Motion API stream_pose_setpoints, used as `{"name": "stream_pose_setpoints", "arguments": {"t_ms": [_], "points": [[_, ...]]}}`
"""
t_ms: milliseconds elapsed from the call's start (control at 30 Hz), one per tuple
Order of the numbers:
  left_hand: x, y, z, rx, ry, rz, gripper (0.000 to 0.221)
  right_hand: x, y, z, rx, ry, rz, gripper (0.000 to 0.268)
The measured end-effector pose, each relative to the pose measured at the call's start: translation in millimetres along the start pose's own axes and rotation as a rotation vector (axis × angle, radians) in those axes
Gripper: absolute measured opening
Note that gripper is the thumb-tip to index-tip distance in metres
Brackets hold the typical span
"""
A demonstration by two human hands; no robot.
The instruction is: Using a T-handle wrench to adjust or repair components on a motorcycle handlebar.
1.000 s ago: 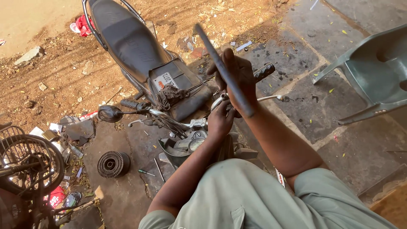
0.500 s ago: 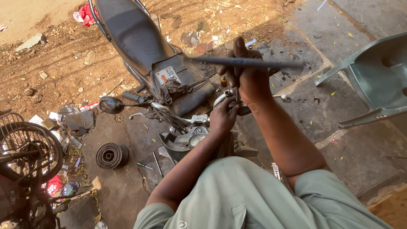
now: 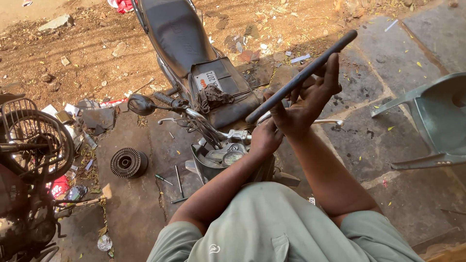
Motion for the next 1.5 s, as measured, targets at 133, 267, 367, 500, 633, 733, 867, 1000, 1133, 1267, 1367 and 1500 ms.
{"name": "stream_pose_setpoints", "arguments": {"t_ms": [133,267,367,500,633,733,867,1000,1133,1267,1367,1500], "points": [[-13,8,1,0.024,0.090,-0.066,0.027,-15,10,16,0.106,-0.537,0.122,0.068],[-24,14,2,-0.002,0.074,-0.100,0.032,-14,11,30,0.173,-0.857,0.181,0.061],[-21,13,3,0.032,0.098,-0.105,0.032,-15,14,20,0.042,-0.692,0.321,0.047],[-17,12,2,0.042,0.133,-0.077,0.030,-2,2,16,0.009,-0.327,0.252,0.058],[-10,6,1,0.017,0.062,-0.064,0.034,22,-10,26,-0.048,0.069,-0.023,0.083],[-14,9,2,0.016,0.069,-0.067,0.034,-10,17,17,-0.019,-0.313,0.158,0.063],[-17,13,2,0.009,0.077,-0.068,0.034,-32,19,21,0.065,-0.776,0.374,0.048],[-12,6,1,-0.002,0.067,-0.090,0.033,-20,14,16,-0.016,-0.758,0.407,0.042],[-8,-3,-1,0.010,0.085,-0.102,0.032,-15,10,17,-0.002,-0.315,0.291,0.049],[6,-15,-1,-0.029,0.062,-0.057,0.032,-39,40,24,0.053,-0.473,0.265,0.044],[2,-16,-1,0.060,0.104,-0.048,0.036,-35,35,33,0.187,-0.704,0.185,0.050],[18,-24,3,-0.020,0.065,-0.046,0.036,-113,63,20,0.209,-0.599,0.249,0.046]]}}
Point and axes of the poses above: each hand's wrist, its own z-axis towards the middle knuckle, its own y-axis out of the back of the hand, x = y × z, the point moved 1 cm from there along z, towards the middle knuckle, and after that the axes turned 12 degrees about -x, right-handed, at the moved point
